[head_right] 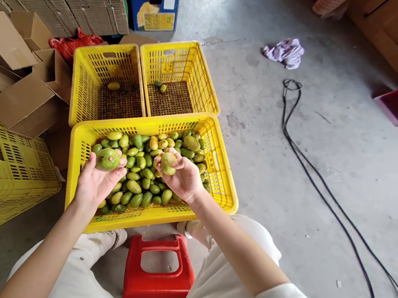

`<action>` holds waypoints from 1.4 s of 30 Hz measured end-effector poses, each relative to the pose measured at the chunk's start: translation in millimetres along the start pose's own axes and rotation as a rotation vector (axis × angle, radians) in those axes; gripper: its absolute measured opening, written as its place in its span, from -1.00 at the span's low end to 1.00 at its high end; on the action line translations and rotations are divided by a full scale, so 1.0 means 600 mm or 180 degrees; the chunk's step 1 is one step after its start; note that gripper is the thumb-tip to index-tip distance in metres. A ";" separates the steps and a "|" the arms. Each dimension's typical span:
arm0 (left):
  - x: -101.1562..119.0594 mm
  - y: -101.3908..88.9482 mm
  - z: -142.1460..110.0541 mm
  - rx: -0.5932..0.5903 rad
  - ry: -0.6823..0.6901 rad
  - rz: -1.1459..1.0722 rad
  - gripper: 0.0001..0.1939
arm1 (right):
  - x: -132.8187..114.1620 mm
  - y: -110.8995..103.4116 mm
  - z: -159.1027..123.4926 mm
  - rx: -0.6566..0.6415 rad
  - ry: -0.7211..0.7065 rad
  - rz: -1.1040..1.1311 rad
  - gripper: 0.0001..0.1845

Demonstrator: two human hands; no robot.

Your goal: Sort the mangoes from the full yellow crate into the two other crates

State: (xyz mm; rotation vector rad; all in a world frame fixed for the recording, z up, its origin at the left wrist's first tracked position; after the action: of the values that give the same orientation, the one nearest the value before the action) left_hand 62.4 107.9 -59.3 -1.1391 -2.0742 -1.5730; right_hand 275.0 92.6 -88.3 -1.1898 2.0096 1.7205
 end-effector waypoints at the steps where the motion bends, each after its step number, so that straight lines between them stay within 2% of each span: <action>1: -0.001 -0.003 0.000 -0.0040 0.0017 0.0053 -0.64 | -0.001 0.001 0.000 -0.0008 -0.0007 0.0049 -0.58; 7: 0.004 -0.008 -0.006 -0.0172 0.0194 0.0514 -0.53 | -0.003 0.010 -0.002 -0.0150 0.0045 0.0846 -0.72; 12: 0.011 0.021 -0.017 -0.0530 0.0321 0.0694 -0.06 | 0.003 0.000 -0.002 -0.0086 0.0164 0.1386 -0.69; 15: 0.008 0.032 -0.021 -0.0670 0.0297 0.0733 0.06 | 0.007 -0.005 0.001 -0.0033 0.0237 0.1508 -0.70; 17: 0.004 0.031 -0.021 -0.0601 0.0232 0.0743 0.00 | 0.008 -0.005 0.002 0.0002 0.0262 0.1537 -0.72; 21: -0.006 0.023 -0.020 -0.0352 -0.0172 0.0537 -0.41 | 0.012 -0.007 0.001 0.0066 0.0305 0.1686 -0.77; 23: -0.011 0.024 -0.021 -0.0366 -0.0397 0.0308 -0.56 | 0.015 -0.009 0.001 0.0074 0.0331 0.1762 -0.76; 26: -0.016 0.027 -0.023 -0.0476 -0.0629 0.0139 -0.66 | 0.017 -0.013 0.001 0.0035 0.0349 0.1757 -0.73; 31: -0.023 0.024 -0.026 -0.0511 -0.0701 0.0052 -0.69 | 0.020 -0.017 0.002 0.0140 0.0383 0.1749 -0.73; 39: -0.022 0.032 -0.023 -0.0260 -0.0682 -0.0494 -0.55 | 0.019 -0.014 0.001 0.0358 0.0371 0.2041 -0.77; 42: -0.021 0.032 -0.020 -0.0067 -0.0654 -0.0510 -0.67 | 0.020 -0.016 0.001 0.0463 0.0323 0.2014 -0.80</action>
State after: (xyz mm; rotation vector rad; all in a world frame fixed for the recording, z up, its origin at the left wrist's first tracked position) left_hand 82.1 93.3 -50.2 -1.2141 -2.3385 -1.6116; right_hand 273.8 88.4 -102.9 -0.6351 2.7241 1.7331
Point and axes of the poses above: each hand's wrist, its own z-axis towards the middle knuckle, its own y-axis out of the palm, x = y × z, the point moved 6 cm from there along z, towards the middle knuckle, and after that the axes turned 11 degrees about -x, right-handed, at the moved point
